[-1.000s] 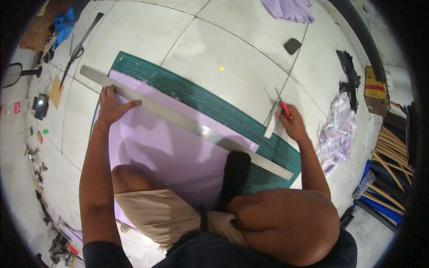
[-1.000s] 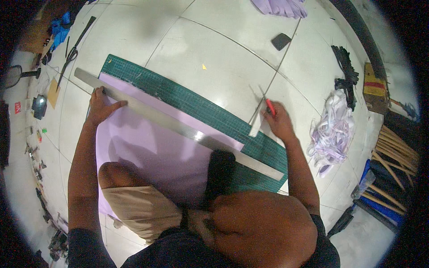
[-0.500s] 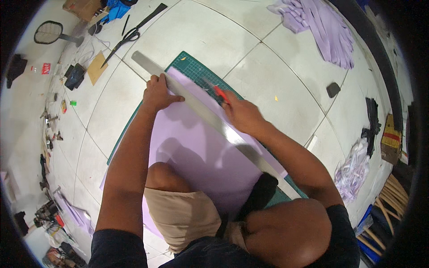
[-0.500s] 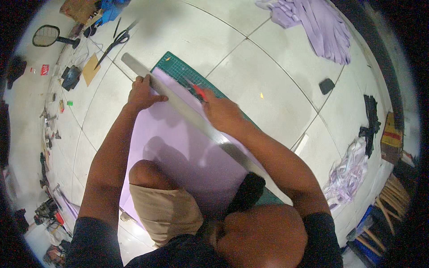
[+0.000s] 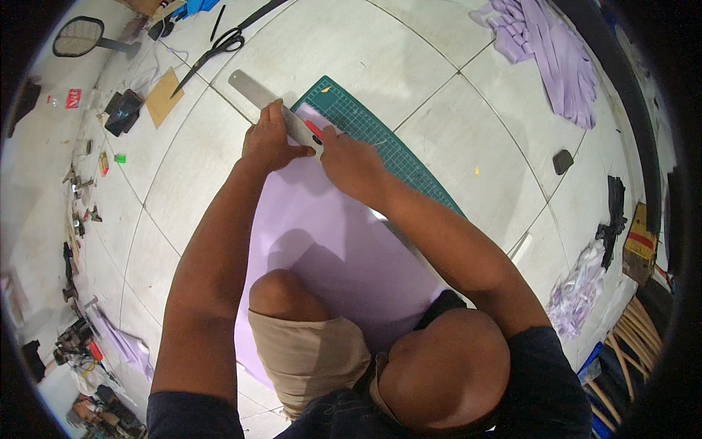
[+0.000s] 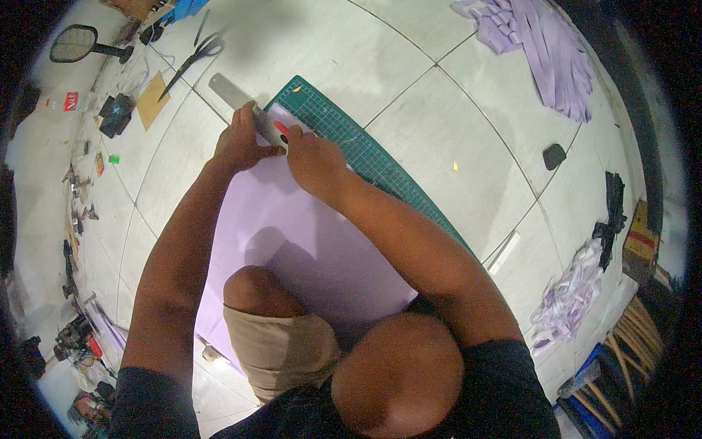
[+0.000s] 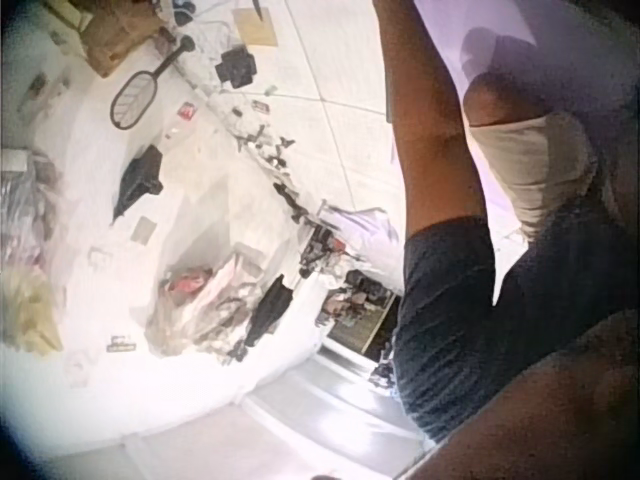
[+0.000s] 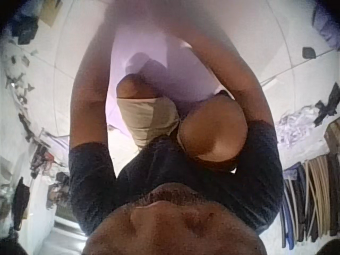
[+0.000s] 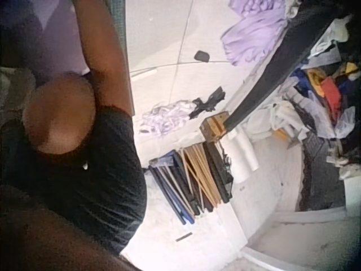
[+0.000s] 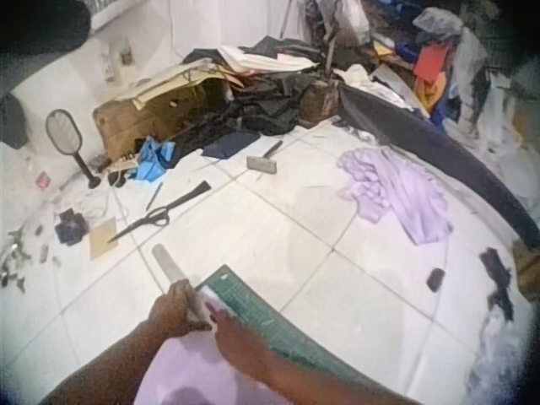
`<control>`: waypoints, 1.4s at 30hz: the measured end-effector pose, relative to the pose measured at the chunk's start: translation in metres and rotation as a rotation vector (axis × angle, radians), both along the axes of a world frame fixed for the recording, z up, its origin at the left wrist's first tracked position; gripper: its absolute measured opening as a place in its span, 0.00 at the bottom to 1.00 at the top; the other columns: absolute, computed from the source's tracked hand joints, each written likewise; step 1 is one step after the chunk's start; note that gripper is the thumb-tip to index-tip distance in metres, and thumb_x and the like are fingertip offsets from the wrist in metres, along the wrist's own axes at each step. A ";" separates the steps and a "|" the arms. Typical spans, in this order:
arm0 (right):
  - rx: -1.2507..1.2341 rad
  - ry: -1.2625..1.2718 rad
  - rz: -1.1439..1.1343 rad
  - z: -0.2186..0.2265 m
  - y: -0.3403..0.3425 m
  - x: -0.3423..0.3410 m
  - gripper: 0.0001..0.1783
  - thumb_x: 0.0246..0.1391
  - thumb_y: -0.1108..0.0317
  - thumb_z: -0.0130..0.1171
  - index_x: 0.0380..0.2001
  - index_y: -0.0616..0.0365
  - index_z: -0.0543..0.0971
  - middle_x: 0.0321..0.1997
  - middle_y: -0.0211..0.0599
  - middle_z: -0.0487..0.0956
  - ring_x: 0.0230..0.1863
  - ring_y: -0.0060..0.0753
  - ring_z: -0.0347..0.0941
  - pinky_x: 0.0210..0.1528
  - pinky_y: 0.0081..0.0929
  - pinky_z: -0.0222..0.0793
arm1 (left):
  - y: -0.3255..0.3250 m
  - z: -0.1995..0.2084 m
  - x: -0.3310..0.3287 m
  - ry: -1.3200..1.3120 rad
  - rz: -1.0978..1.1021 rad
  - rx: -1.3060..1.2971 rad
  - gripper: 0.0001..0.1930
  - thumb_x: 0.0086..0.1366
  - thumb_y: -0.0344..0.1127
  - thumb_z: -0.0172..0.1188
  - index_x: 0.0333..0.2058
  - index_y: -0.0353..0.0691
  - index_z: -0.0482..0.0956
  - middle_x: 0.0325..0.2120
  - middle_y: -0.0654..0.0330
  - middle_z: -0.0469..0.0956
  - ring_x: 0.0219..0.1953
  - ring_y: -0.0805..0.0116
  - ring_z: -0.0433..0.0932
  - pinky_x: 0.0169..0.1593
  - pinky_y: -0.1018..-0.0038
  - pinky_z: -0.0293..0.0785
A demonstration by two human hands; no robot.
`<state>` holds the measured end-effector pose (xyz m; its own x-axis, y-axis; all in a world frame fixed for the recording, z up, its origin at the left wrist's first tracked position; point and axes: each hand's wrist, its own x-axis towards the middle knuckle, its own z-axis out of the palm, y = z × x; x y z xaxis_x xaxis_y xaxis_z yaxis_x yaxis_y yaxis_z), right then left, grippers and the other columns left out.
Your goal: The person cuts strips of purple fabric using a utility knife and a metal ruler on a cutting mat.
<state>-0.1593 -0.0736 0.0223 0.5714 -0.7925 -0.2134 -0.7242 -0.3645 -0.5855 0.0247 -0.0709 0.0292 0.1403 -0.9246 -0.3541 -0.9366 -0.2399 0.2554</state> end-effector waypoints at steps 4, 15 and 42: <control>0.010 0.016 0.001 -0.003 -0.002 0.007 0.12 0.60 0.71 0.47 0.43 0.67 0.69 0.35 0.58 0.81 0.36 0.58 0.81 0.39 0.49 0.77 | -0.002 0.006 -0.002 -0.022 0.006 0.012 0.64 0.38 0.52 0.83 0.68 0.40 0.50 0.62 0.47 0.64 0.63 0.53 0.69 0.65 0.52 0.65; -0.001 0.032 0.037 0.014 -0.006 0.010 0.12 0.62 0.68 0.48 0.43 0.66 0.72 0.35 0.58 0.82 0.39 0.58 0.82 0.40 0.50 0.78 | -0.007 0.000 0.003 -0.087 -0.133 0.043 0.54 0.43 0.53 0.80 0.67 0.62 0.56 0.58 0.44 0.65 0.62 0.47 0.70 0.68 0.41 0.56; 0.495 0.600 -0.037 0.053 0.175 -0.281 0.09 0.64 0.67 0.47 0.44 0.60 0.65 0.31 0.57 0.80 0.34 0.65 0.78 0.37 0.59 0.69 | -0.017 -0.034 0.022 -0.062 -0.209 0.010 0.48 0.48 0.52 0.76 0.67 0.67 0.60 0.63 0.39 0.59 0.59 0.42 0.72 0.61 0.55 0.73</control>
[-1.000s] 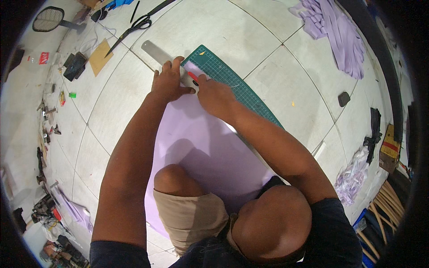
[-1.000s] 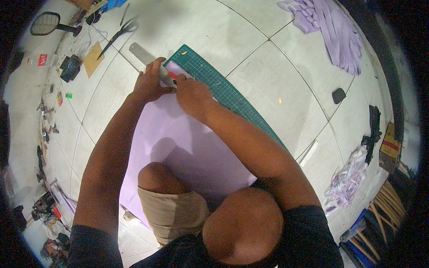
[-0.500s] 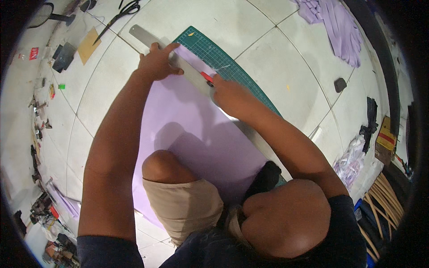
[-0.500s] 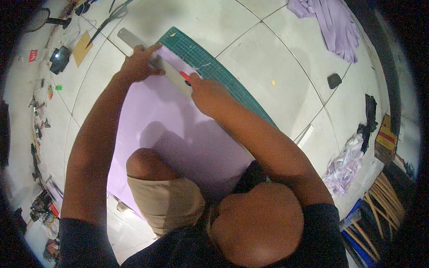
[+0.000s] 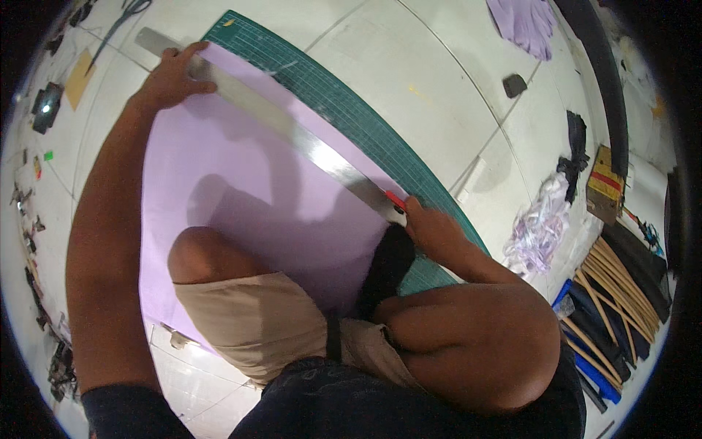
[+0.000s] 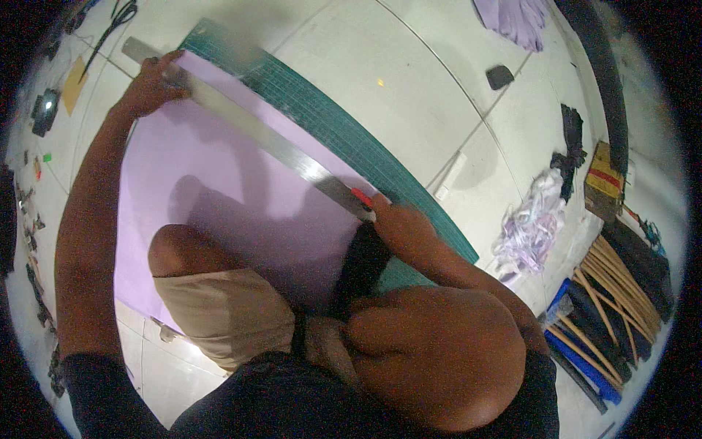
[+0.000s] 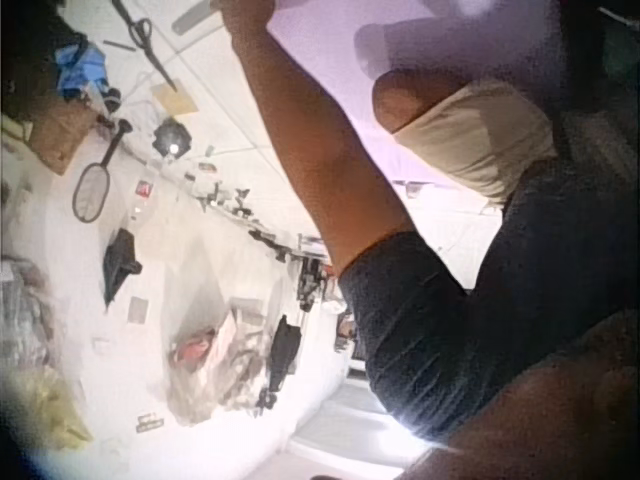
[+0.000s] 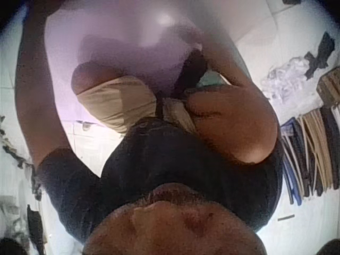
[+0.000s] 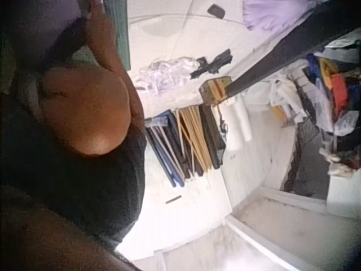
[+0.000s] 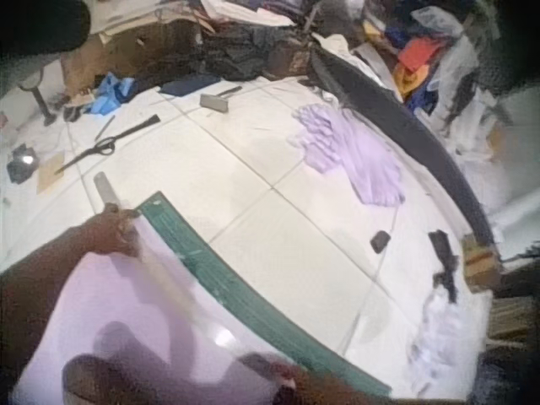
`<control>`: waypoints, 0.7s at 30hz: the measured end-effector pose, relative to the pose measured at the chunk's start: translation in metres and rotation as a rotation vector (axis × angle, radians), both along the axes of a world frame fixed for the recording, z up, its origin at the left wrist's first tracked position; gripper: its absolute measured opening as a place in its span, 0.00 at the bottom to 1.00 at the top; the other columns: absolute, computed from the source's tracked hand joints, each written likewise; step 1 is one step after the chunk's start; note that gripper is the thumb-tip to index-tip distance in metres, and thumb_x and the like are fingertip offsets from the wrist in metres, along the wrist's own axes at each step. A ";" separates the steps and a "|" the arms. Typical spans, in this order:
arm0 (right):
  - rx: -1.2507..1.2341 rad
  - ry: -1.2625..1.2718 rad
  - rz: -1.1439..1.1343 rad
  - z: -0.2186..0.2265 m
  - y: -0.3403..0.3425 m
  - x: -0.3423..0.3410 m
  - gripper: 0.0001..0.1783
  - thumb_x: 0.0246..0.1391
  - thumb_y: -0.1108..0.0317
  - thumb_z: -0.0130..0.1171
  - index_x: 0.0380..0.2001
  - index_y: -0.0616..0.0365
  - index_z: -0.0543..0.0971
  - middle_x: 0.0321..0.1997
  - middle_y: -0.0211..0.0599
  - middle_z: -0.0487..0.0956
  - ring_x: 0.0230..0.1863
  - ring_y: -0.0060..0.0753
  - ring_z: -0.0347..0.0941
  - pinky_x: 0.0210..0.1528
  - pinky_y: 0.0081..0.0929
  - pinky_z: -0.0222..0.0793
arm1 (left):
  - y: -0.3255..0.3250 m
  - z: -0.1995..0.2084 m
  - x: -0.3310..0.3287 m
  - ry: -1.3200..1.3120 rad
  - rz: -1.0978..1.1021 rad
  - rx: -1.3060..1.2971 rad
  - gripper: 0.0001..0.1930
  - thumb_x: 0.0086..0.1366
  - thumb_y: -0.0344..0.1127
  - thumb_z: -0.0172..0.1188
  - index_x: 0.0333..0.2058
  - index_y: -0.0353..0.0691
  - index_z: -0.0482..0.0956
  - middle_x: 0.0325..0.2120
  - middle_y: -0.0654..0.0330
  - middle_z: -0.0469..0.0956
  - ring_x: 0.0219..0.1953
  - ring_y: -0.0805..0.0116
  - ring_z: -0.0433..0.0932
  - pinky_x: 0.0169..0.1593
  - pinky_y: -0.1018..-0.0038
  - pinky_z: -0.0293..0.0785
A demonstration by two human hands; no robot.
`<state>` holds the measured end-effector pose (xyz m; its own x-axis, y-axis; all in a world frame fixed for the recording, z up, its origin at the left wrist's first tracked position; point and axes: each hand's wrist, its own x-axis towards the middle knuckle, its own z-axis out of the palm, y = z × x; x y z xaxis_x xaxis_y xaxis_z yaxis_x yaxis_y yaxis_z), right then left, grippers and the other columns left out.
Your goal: The person cuts strips of purple fabric using a utility knife and a metal ruler on a cutting mat.
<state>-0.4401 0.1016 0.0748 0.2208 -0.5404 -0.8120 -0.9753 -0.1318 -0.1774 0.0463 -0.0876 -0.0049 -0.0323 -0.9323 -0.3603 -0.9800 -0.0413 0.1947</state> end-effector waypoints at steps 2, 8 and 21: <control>0.062 0.051 -0.036 0.015 0.016 -0.024 0.11 0.65 0.66 0.44 0.46 0.59 0.66 0.34 0.60 0.80 0.38 0.66 0.79 0.38 0.59 0.72 | 0.001 -0.003 0.002 0.054 -0.020 -0.038 0.47 0.51 0.47 0.76 0.67 0.64 0.60 0.62 0.39 0.61 0.59 0.41 0.71 0.62 0.55 0.71; 0.174 0.132 -0.079 0.013 0.081 -0.120 0.11 0.64 0.66 0.44 0.47 0.57 0.66 0.36 0.58 0.79 0.38 0.66 0.79 0.38 0.59 0.73 | 0.004 0.001 0.008 0.143 -0.061 0.010 0.48 0.51 0.43 0.75 0.69 0.54 0.59 0.58 0.46 0.70 0.61 0.46 0.66 0.66 0.57 0.63; -0.147 0.001 0.091 0.055 0.056 -0.149 0.16 0.62 0.65 0.54 0.50 0.55 0.66 0.36 0.52 0.80 0.36 0.58 0.79 0.35 0.52 0.75 | 0.005 -0.013 0.018 0.165 0.003 -0.079 0.57 0.44 0.47 0.80 0.69 0.54 0.52 0.60 0.39 0.62 0.60 0.42 0.69 0.63 0.54 0.70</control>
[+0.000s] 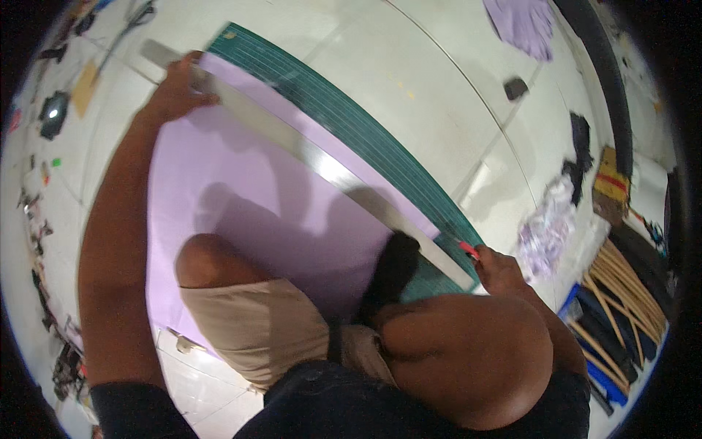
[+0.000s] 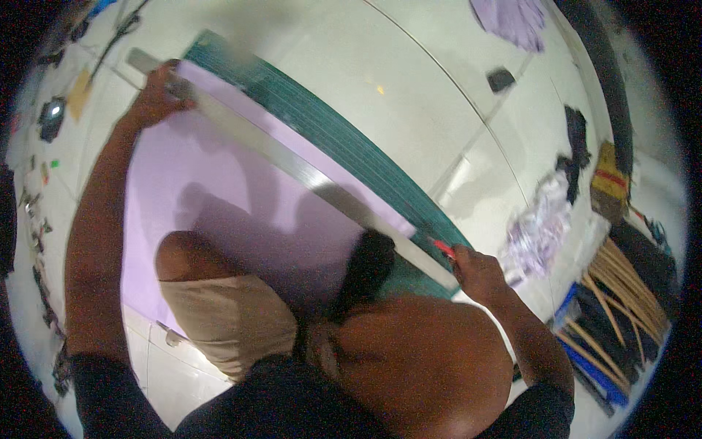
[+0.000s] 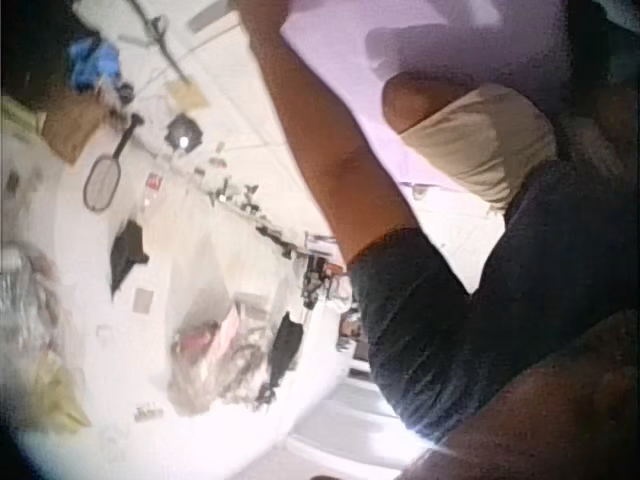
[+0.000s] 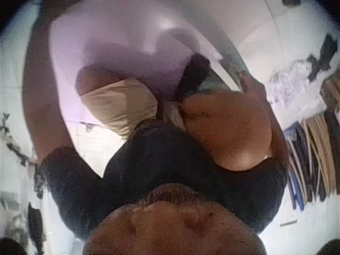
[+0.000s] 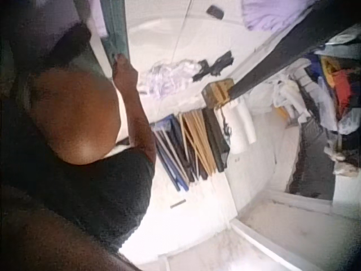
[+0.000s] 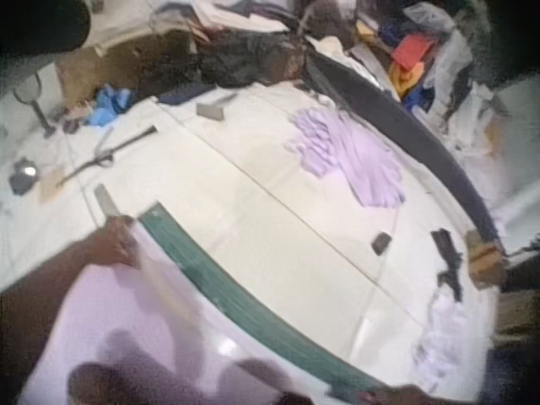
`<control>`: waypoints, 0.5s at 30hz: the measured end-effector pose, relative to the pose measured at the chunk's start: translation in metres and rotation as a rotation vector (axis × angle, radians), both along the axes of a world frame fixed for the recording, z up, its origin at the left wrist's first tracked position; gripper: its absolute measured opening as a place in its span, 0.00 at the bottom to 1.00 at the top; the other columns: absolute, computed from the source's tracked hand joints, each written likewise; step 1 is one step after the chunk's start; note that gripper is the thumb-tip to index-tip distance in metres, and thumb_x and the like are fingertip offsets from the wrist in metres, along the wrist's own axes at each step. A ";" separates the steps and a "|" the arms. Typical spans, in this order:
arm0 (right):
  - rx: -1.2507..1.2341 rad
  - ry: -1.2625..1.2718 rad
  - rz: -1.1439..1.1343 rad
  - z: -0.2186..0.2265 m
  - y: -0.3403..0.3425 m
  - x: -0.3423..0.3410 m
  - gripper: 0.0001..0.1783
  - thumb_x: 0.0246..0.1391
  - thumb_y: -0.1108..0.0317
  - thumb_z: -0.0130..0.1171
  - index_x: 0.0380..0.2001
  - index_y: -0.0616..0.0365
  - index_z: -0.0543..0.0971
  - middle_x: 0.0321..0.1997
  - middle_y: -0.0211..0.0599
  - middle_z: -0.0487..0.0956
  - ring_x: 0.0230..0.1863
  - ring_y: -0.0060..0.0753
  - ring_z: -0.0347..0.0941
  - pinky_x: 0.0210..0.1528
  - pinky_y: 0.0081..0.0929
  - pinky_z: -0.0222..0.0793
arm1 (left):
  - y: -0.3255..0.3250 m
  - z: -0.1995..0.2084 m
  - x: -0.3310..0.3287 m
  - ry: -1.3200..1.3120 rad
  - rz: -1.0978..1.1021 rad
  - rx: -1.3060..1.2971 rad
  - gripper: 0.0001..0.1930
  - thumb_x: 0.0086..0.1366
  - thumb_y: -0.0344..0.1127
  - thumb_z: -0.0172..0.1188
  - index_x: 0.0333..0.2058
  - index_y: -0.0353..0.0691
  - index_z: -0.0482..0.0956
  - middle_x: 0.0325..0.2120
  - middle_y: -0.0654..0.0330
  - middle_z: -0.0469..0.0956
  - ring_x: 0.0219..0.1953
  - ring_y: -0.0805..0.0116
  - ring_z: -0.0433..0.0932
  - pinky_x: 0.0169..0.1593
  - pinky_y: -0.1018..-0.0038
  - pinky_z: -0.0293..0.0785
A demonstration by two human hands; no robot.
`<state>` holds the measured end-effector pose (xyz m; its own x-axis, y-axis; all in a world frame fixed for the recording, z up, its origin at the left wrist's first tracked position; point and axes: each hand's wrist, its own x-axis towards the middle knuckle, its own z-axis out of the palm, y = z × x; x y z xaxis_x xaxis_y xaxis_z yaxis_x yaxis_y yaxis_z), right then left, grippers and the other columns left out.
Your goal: The person cuts strips of purple fabric using a utility knife and a metal ruler on a cutting mat.
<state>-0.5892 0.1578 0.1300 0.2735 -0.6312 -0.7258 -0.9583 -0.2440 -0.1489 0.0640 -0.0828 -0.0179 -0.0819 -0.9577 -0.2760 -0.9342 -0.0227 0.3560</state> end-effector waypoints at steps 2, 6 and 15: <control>-0.085 -0.107 -0.038 -0.012 -0.043 0.045 0.15 0.62 0.66 0.54 0.49 0.56 0.65 0.35 0.55 0.80 0.36 0.62 0.78 0.36 0.54 0.73 | 0.001 0.008 -0.008 -0.036 0.039 0.000 0.60 0.41 0.48 0.81 0.70 0.53 0.50 0.61 0.40 0.60 0.60 0.41 0.70 0.63 0.55 0.70; -0.135 -0.262 -0.162 -0.041 -0.134 0.187 0.14 0.64 0.64 0.52 0.47 0.58 0.64 0.33 0.60 0.78 0.36 0.67 0.76 0.37 0.56 0.71 | -0.003 0.030 -0.032 -0.122 0.165 0.123 0.65 0.38 0.48 0.83 0.71 0.49 0.48 0.64 0.40 0.59 0.62 0.41 0.69 0.62 0.55 0.72; -0.231 -0.615 0.006 -0.100 -0.222 0.410 0.13 0.63 0.66 0.47 0.42 0.67 0.66 0.30 0.57 0.80 0.33 0.60 0.80 0.37 0.51 0.75 | 0.002 0.048 -0.042 -0.225 0.198 0.150 0.69 0.34 0.54 0.83 0.71 0.46 0.45 0.63 0.47 0.63 0.58 0.50 0.75 0.59 0.59 0.75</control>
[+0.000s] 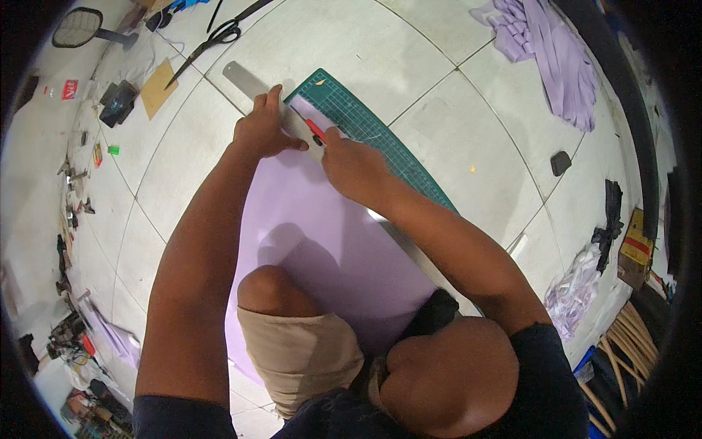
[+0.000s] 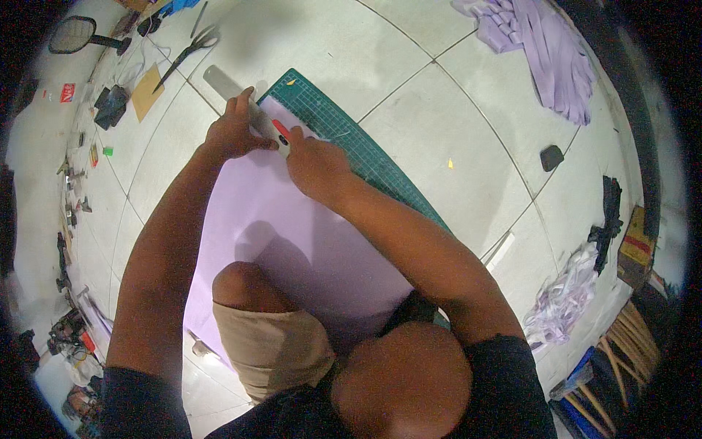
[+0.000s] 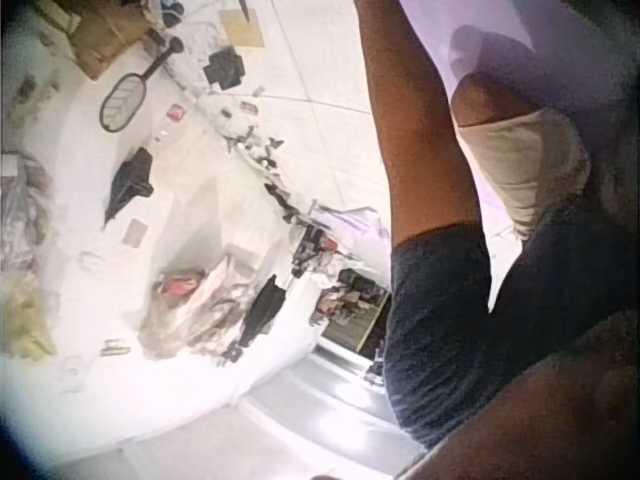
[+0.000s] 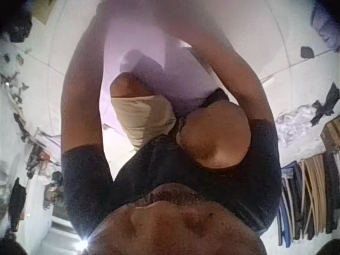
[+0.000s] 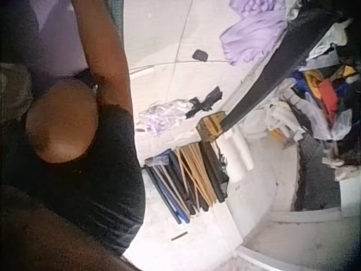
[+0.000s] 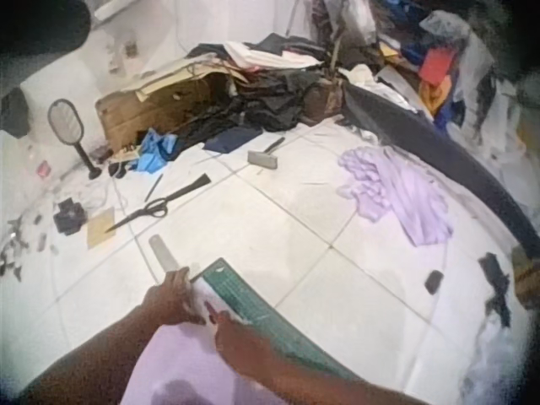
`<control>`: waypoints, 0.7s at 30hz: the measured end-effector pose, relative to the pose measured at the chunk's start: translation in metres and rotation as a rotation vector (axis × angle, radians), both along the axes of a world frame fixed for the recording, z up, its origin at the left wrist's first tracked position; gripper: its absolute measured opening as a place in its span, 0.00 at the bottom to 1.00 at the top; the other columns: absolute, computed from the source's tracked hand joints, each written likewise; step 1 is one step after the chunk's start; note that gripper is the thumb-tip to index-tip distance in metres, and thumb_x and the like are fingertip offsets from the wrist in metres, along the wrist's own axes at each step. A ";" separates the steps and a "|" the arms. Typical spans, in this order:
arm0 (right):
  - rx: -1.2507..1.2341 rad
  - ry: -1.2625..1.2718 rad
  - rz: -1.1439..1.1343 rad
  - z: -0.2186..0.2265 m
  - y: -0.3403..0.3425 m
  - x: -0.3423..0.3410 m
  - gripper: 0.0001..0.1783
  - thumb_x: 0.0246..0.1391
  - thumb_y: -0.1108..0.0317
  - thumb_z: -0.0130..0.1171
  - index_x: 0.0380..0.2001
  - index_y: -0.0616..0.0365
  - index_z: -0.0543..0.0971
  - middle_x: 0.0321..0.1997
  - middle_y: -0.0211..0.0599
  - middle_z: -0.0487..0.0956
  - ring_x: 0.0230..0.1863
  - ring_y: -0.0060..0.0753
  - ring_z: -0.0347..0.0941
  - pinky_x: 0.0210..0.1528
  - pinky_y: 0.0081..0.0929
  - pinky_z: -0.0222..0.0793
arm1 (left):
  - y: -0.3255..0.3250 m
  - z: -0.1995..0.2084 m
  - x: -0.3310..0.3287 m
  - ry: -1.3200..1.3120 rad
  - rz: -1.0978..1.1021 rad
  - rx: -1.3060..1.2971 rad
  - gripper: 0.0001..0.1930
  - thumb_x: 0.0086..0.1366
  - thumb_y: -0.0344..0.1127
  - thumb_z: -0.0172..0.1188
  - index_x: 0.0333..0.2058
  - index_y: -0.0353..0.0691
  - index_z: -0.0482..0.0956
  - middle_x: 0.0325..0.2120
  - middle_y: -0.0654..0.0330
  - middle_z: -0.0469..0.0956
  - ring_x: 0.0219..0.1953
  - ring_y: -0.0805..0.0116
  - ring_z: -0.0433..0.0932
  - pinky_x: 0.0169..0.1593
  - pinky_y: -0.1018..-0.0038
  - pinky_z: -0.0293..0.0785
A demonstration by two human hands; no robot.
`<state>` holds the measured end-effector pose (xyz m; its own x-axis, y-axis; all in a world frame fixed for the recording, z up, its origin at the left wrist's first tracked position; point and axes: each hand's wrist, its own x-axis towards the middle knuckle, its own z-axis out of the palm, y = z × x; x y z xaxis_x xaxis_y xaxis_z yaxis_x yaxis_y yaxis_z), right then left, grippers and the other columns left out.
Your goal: The person cuts strips of purple fabric using a utility knife and a metal ruler on a cutting mat.
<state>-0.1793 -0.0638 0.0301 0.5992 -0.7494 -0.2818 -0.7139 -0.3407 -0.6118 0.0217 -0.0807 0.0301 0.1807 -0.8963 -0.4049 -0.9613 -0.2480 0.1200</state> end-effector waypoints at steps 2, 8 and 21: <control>-0.034 -0.015 -0.013 -0.005 -0.004 0.011 0.13 0.63 0.67 0.47 0.42 0.68 0.67 0.30 0.57 0.81 0.33 0.59 0.80 0.36 0.50 0.76 | 0.000 0.005 -0.003 0.007 0.004 0.008 0.69 0.34 0.54 0.83 0.70 0.47 0.46 0.62 0.47 0.64 0.58 0.51 0.75 0.58 0.59 0.76; -0.036 0.024 -0.014 -0.011 -0.007 0.021 0.11 0.61 0.69 0.47 0.42 0.67 0.67 0.30 0.57 0.81 0.34 0.58 0.81 0.37 0.49 0.76 | 0.000 0.007 0.001 0.041 -0.024 0.024 0.60 0.38 0.52 0.82 0.68 0.59 0.52 0.59 0.45 0.65 0.57 0.49 0.76 0.63 0.52 0.69; -0.017 0.020 0.026 0.004 -0.023 0.021 0.14 0.60 0.69 0.46 0.45 0.68 0.69 0.34 0.58 0.81 0.36 0.60 0.80 0.39 0.52 0.75 | -0.004 0.008 0.001 0.031 -0.125 0.071 0.49 0.43 0.54 0.79 0.64 0.69 0.63 0.58 0.44 0.65 0.57 0.46 0.74 0.64 0.47 0.64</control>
